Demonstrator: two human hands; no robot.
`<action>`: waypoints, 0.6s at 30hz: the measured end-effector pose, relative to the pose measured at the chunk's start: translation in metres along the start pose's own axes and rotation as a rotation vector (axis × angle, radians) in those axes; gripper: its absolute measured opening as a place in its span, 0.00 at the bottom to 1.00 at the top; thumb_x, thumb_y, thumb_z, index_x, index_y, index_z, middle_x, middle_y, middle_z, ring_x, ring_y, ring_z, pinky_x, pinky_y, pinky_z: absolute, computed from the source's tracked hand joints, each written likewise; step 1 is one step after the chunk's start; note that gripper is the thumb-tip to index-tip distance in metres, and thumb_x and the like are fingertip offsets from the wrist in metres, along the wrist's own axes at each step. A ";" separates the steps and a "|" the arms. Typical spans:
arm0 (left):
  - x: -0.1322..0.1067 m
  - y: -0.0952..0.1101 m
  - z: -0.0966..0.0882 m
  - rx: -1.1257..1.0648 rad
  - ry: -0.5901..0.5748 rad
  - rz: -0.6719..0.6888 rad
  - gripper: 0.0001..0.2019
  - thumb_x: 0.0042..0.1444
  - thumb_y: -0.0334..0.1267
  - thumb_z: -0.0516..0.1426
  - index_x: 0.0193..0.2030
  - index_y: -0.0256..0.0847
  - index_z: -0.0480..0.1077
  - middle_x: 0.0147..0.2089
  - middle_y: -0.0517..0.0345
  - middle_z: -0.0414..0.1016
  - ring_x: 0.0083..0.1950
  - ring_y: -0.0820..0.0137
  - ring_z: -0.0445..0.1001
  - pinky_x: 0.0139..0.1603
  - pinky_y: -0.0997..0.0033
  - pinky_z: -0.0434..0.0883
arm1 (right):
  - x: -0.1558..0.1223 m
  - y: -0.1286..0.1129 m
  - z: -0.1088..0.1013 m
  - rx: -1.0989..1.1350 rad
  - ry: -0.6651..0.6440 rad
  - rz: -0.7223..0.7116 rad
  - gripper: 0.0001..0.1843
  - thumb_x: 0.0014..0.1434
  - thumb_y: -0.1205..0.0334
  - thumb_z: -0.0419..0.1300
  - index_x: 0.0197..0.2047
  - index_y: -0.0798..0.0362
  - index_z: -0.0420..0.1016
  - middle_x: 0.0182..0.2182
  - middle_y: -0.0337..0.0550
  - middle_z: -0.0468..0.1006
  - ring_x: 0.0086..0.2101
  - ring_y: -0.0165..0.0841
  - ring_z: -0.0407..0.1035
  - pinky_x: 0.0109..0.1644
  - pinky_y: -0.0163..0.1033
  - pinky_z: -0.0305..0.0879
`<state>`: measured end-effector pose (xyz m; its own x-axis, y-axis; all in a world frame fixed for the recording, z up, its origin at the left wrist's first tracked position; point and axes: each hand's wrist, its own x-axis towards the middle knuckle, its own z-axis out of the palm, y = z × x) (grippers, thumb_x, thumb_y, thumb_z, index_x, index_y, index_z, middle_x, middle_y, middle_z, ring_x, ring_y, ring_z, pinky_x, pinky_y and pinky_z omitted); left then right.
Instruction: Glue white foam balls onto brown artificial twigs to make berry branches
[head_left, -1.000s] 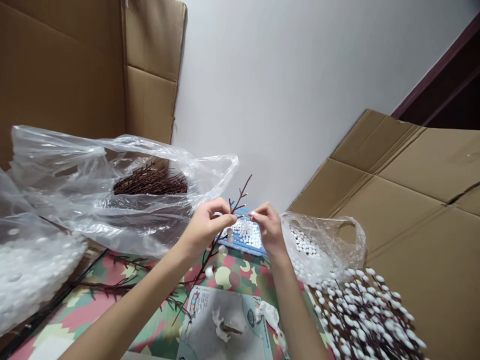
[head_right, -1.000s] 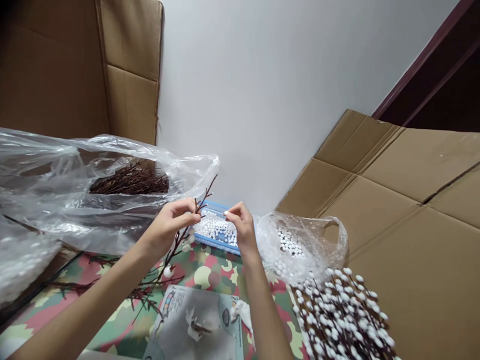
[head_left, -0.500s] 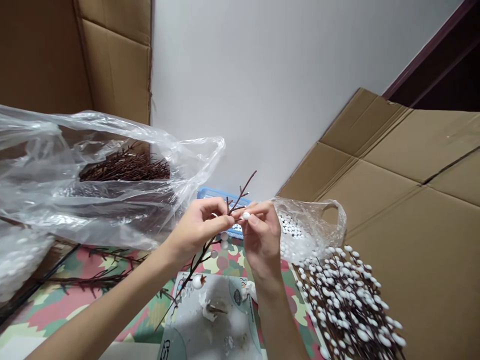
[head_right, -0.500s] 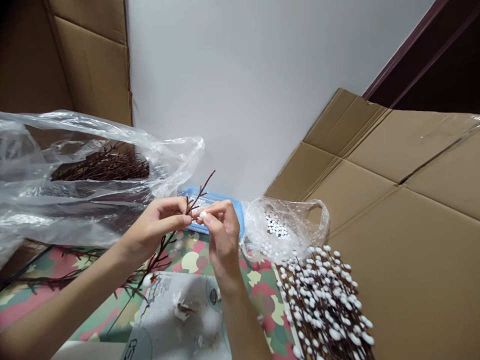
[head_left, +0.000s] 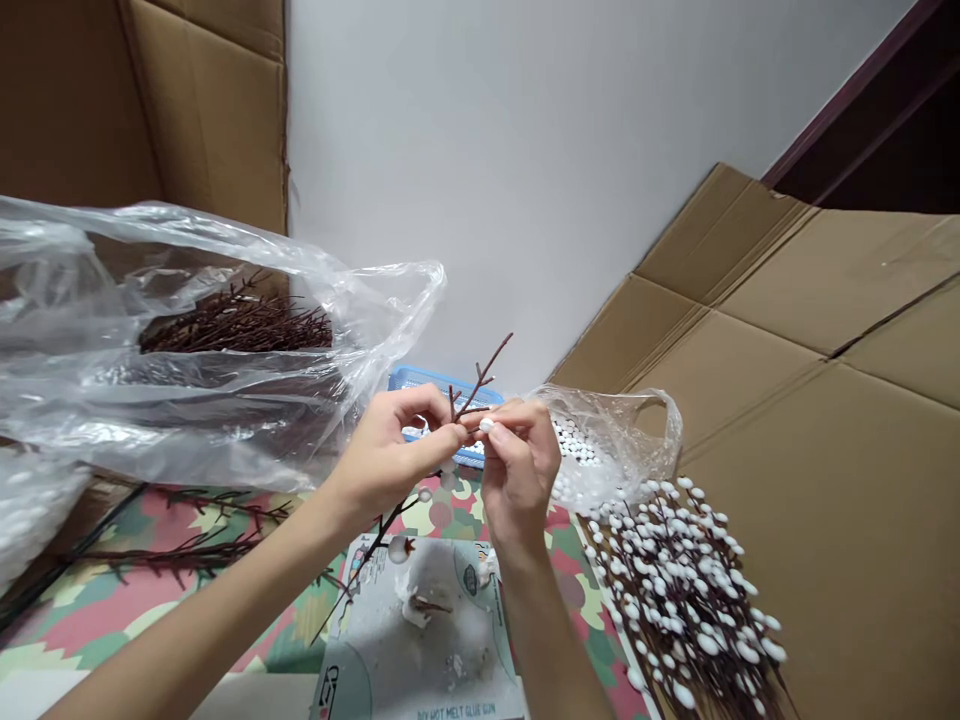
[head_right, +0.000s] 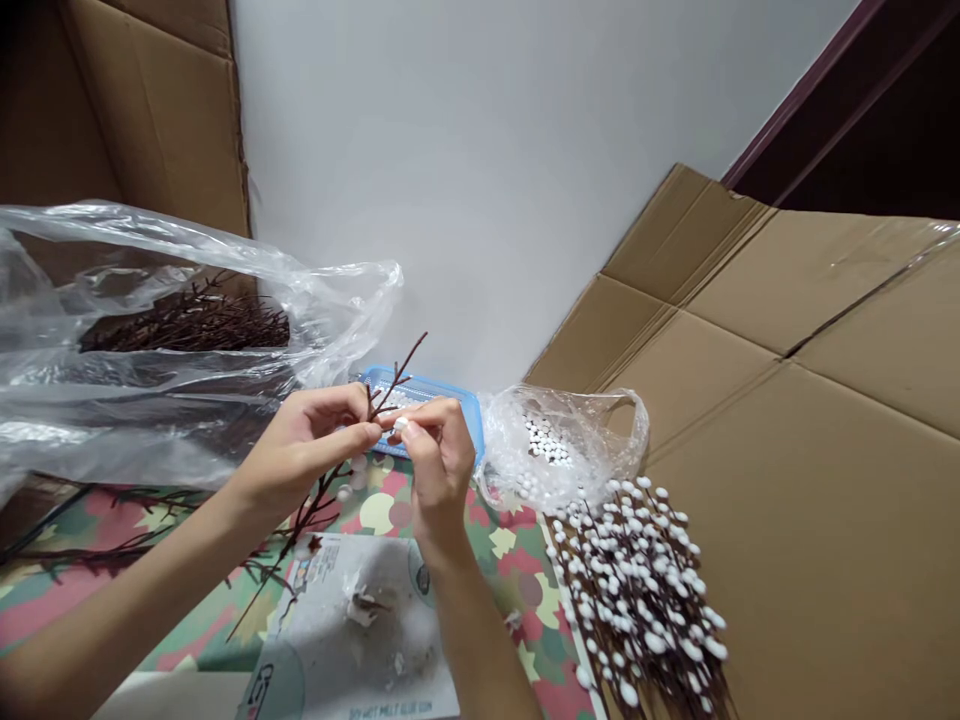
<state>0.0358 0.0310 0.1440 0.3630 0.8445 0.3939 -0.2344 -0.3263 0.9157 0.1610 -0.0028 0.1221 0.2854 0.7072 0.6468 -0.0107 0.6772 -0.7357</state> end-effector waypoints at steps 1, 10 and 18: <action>0.000 0.000 0.000 0.004 0.009 0.004 0.10 0.46 0.36 0.58 0.19 0.38 0.63 0.20 0.65 0.59 0.25 0.76 0.57 0.27 0.73 0.55 | 0.000 0.001 0.000 -0.013 -0.002 -0.009 0.10 0.56 0.72 0.56 0.30 0.48 0.73 0.28 0.31 0.77 0.33 0.28 0.73 0.36 0.34 0.67; -0.004 0.000 0.003 0.064 0.040 0.036 0.08 0.46 0.35 0.57 0.20 0.38 0.64 0.20 0.64 0.60 0.25 0.75 0.59 0.28 0.73 0.57 | -0.004 0.007 0.002 -0.093 0.040 -0.137 0.10 0.57 0.72 0.55 0.32 0.47 0.73 0.29 0.32 0.76 0.34 0.30 0.72 0.38 0.37 0.65; -0.006 -0.002 0.007 0.101 0.055 0.093 0.08 0.47 0.33 0.57 0.19 0.39 0.64 0.21 0.64 0.61 0.26 0.75 0.61 0.29 0.72 0.58 | -0.001 0.009 -0.004 -0.090 0.014 -0.144 0.10 0.56 0.73 0.56 0.31 0.47 0.73 0.28 0.33 0.76 0.34 0.30 0.70 0.39 0.38 0.65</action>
<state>0.0400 0.0235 0.1399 0.2934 0.8295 0.4752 -0.1721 -0.4431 0.8798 0.1646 0.0021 0.1138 0.2915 0.6008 0.7443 0.1170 0.7499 -0.6511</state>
